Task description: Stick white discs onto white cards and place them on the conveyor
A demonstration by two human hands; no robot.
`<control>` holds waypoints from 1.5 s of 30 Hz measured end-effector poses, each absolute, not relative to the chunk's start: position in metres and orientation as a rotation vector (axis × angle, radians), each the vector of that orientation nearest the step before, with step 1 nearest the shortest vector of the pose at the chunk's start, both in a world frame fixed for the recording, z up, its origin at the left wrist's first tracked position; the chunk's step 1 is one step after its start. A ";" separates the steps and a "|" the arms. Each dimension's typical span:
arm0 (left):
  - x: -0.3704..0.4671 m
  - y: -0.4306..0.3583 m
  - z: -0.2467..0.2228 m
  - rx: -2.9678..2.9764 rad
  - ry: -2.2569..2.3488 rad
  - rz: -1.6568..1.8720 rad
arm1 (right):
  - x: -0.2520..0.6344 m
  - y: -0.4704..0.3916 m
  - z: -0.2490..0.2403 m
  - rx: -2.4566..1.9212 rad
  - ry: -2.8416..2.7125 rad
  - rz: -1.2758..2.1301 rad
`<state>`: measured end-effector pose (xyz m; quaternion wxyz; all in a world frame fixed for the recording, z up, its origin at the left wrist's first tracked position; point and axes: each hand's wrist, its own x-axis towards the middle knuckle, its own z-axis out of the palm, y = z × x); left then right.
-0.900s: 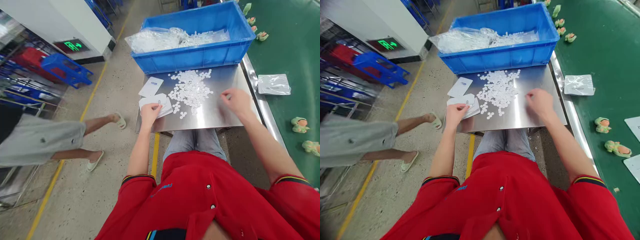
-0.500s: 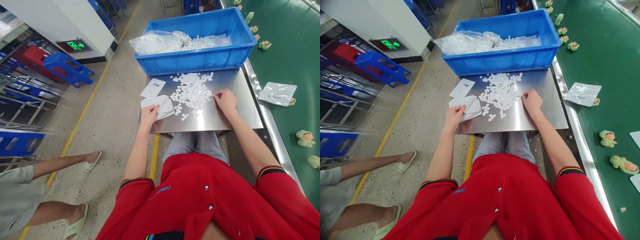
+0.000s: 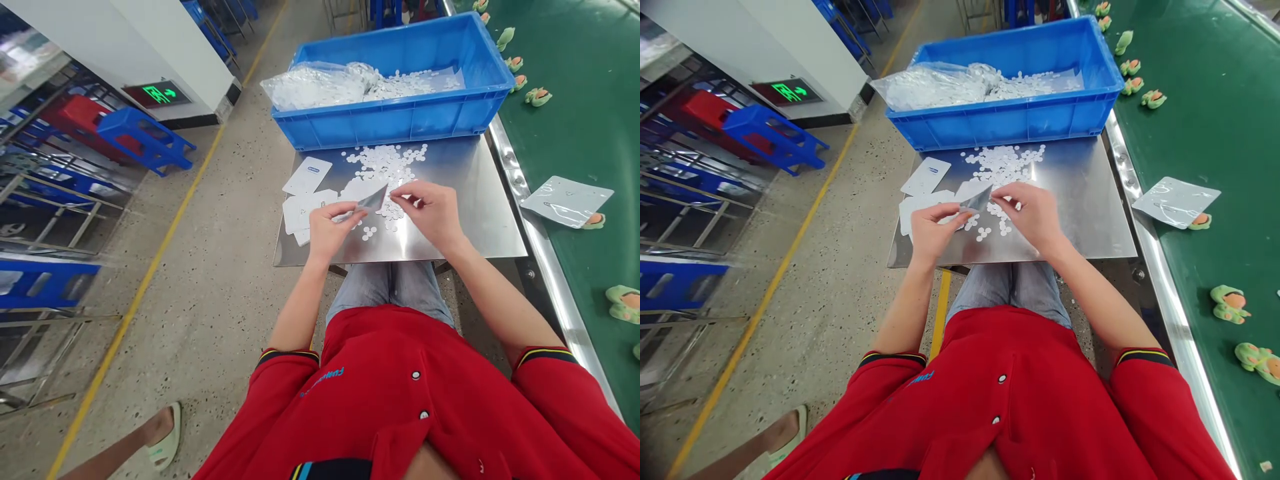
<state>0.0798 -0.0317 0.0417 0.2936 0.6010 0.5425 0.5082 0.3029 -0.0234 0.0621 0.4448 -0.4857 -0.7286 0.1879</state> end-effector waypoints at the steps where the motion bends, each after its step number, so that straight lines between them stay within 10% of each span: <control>1: 0.085 -0.034 0.042 1.619 1.407 1.325 | 0.299 -0.025 0.061 -1.192 -1.870 0.447; 10: 0.091 -0.026 0.043 1.802 1.291 1.174 | 0.319 -0.022 0.061 -1.043 -2.121 0.331; 22: -0.006 0.002 0.011 1.976 2.047 0.434 | 0.581 0.002 0.017 -1.779 -1.652 -0.269; 33: -0.008 0.007 -0.010 1.792 2.202 0.959 | 0.358 0.035 0.012 -1.878 -2.010 0.277; 45: 0.007 -0.014 0.036 1.829 1.783 1.271 | 0.368 0.034 0.027 -1.669 -1.542 0.640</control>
